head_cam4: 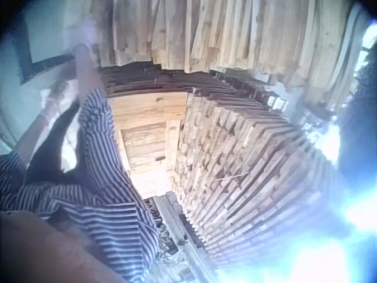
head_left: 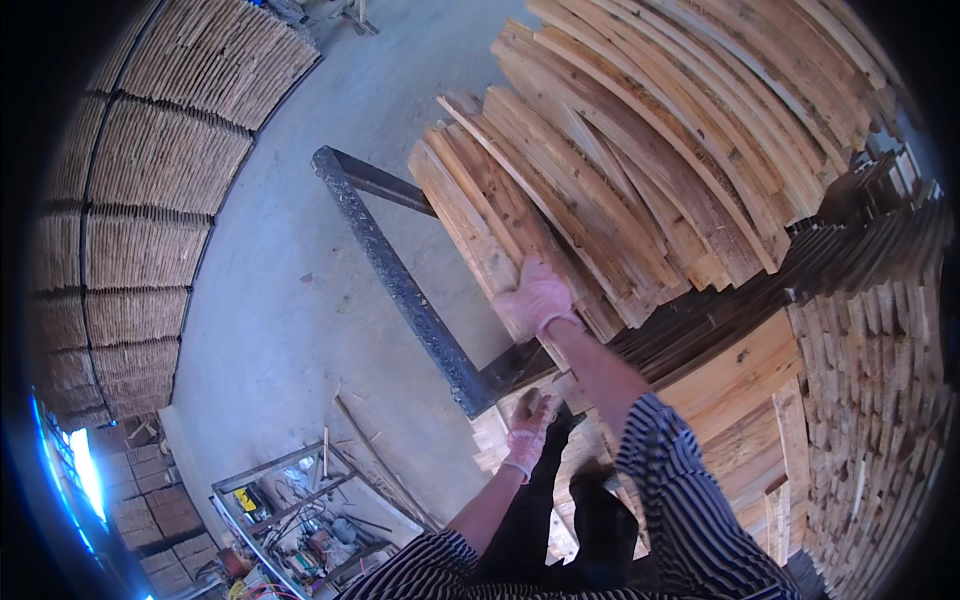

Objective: The person repeatedly picks up wooden planks from a large pile and stacks them onto a metal rack. The task involves lifting the planks and arranging them in a neat pile on the rack, which is situated in a warehouse environment filled with similar wood stacks.

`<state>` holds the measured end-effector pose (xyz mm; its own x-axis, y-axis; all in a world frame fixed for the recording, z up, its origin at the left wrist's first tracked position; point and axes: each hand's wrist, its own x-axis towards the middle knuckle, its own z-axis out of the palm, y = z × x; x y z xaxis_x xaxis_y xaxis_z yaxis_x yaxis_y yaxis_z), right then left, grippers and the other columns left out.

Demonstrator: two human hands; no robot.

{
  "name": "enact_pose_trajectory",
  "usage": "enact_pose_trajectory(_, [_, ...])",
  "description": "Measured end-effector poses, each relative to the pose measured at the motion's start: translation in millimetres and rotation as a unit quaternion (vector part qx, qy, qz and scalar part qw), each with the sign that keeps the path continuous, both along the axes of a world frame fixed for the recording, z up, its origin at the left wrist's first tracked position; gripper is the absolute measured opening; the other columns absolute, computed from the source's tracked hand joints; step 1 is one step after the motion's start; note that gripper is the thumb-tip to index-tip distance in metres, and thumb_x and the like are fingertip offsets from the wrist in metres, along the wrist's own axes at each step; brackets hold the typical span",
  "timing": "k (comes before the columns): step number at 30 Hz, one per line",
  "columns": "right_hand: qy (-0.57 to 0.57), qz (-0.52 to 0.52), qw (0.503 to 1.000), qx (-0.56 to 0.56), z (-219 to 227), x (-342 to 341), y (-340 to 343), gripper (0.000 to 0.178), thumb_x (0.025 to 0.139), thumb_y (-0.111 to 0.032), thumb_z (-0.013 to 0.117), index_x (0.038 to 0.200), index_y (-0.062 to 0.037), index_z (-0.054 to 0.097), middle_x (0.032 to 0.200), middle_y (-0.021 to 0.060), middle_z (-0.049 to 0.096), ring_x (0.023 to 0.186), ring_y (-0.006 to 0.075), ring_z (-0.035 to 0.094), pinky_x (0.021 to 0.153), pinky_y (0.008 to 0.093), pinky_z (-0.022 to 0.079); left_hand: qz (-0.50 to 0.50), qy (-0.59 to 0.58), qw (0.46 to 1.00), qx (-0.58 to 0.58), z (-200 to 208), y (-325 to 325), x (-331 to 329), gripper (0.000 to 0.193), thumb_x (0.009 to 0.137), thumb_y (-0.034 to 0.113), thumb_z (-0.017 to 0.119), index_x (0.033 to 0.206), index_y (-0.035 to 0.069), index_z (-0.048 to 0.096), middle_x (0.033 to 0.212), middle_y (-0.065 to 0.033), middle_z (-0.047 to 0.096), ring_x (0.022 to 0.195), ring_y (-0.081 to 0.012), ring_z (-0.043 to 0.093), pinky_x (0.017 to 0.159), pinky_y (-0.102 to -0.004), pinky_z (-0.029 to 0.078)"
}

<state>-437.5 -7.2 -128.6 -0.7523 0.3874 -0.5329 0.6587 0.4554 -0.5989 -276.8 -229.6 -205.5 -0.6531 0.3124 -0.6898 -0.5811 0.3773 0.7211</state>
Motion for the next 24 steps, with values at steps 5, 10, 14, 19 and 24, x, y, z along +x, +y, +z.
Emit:
enact_pose_trajectory(5, [0.035, 0.086, 0.978, -0.188, 21, 69, 106, 0.107, 0.072, -0.063, 0.081, 0.144, 0.0091, 0.047, 0.134, 0.0234, 0.064, 0.120, 0.0318, 0.065, 0.100, 0.0373, 0.051, 0.021, -0.305, 0.907, 0.288, 42, 31, -14, 0.109, 0.085, 0.077, 0.065, 0.162, 0.009, 0.027, 0.155, -0.0185, 0.045, 0.143, -0.0340, 0.044, 0.115, -0.0512, 0.041])
enact_pose_trajectory(10, [0.047, -0.088, 0.805, -0.585, 84, 292, 85, 0.110, 0.071, -0.062, 0.087, 0.146, 0.0074, 0.047, 0.133, 0.0176, 0.064, 0.121, 0.0228, 0.062, 0.105, 0.0376, 0.048, 0.116, -0.255, 0.876, 0.392, 120, 118, -44, 0.120, 0.079, 0.088, 0.055, 0.162, 0.007, 0.023, 0.162, -0.0168, 0.036, 0.147, -0.0373, 0.038, 0.118, -0.0554, 0.035])
enact_pose_trajectory(14, [0.014, -0.116, 0.840, -0.530, 79, 448, 24, 0.121, 0.067, -0.062, 0.089, 0.152, 0.0070, 0.037, 0.135, 0.0201, 0.062, 0.125, 0.0269, 0.059, 0.108, 0.0385, 0.047, 0.099, -0.244, 0.922, 0.285, 112, 141, 26, 0.099, 0.089, 0.075, 0.060, 0.158, 0.009, 0.032, 0.153, -0.0162, 0.045, 0.137, -0.0366, 0.047, 0.115, -0.0544, 0.041])
enact_pose_trajectory(19, [0.004, -0.289, 0.939, -0.188, 100, 490, -45, 0.130, 0.067, -0.057, 0.088, 0.160, 0.0002, 0.020, 0.146, 0.0284, 0.049, 0.134, 0.0396, 0.053, 0.112, 0.0439, 0.044, -0.079, -0.326, 0.908, 0.250, 108, 111, 156, 0.092, 0.091, 0.065, 0.065, 0.155, 0.007, 0.035, 0.150, -0.0156, 0.048, 0.135, -0.0345, 0.050, 0.115, -0.0510, 0.043])
enact_pose_trajectory(24, [0.002, -0.500, 0.856, -0.130, 95, 511, -58, 0.124, 0.070, -0.055, 0.084, 0.162, -0.0067, 0.019, 0.149, 0.0309, 0.043, 0.138, 0.0450, 0.047, 0.115, 0.0470, 0.043, -0.265, -0.274, 0.908, 0.173, 91, 147, 206, 0.087, 0.094, 0.062, 0.065, 0.153, 0.005, 0.037, 0.142, -0.0135, 0.053, 0.125, -0.0279, 0.058, 0.104, -0.0448, 0.052])
